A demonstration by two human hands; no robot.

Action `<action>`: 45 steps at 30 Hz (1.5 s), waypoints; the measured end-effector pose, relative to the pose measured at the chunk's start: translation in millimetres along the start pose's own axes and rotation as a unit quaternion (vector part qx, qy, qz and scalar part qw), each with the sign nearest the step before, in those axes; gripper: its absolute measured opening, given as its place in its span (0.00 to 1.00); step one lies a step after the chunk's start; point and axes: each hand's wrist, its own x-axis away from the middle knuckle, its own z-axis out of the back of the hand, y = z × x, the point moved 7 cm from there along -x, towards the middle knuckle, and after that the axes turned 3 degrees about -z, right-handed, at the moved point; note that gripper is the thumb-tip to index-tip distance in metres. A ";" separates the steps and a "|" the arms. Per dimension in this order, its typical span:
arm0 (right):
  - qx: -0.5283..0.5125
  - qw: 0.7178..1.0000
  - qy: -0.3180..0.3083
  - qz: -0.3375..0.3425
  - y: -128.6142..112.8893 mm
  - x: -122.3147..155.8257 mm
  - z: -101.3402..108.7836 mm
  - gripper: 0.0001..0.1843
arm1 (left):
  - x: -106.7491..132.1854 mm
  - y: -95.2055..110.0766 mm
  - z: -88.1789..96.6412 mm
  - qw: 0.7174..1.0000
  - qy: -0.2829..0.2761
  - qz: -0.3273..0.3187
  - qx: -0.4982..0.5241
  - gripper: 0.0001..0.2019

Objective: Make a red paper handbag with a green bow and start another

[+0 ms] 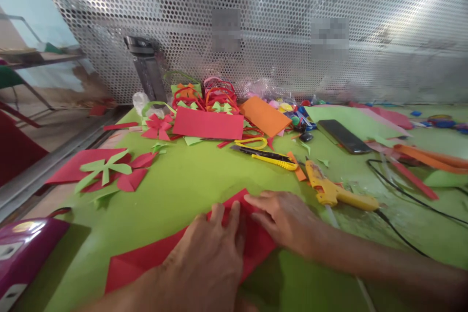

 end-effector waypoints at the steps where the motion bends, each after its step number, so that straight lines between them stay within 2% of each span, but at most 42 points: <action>1: 0.001 1.000 -0.008 -0.002 0.1 -0.3 1.2 0.12 | 1.7 0.9 0.3 1.000 0.011 -0.001 0.008 0.34; 6: 0.026 0.999 -0.025 -0.005 -0.9 1.3 9.8 0.10 | 8.0 4.3 5.5 0.995 0.046 -0.010 0.084 0.38; 10: 0.034 0.999 -0.037 0.005 0.0 6.0 12.6 0.11 | 10.3 5.5 4.0 0.995 0.051 -0.039 0.081 0.44; 14: 0.046 0.998 -0.033 0.027 0.8 10.0 14.4 0.16 | 14.2 2.0 -3.1 0.995 0.043 -0.045 0.078 0.45; 22: 0.088 0.993 -0.041 0.064 -7.3 14.5 14.9 0.22 | 18.5 6.6 1.3 0.992 0.061 -0.052 0.095 0.43; 26: 0.099 0.992 -0.034 0.066 -6.2 12.2 15.0 0.21 | 29.3 8.8 -2.5 0.988 0.064 -0.064 0.122 0.46; 30: 0.092 0.994 -0.039 0.052 -2.6 9.9 14.0 0.19 | 41.6 10.0 -4.0 0.987 0.071 -0.058 0.129 0.44; 37: 0.090 0.993 -0.038 0.062 -3.4 10.4 13.4 0.20 | 30.7 22.3 7.8 0.992 0.078 -0.028 0.093 0.40; 45: 0.114 0.992 -0.040 0.042 -6.2 12.5 15.1 0.17 | 45.5 19.7 -15.5 0.991 0.052 -0.042 0.119 0.46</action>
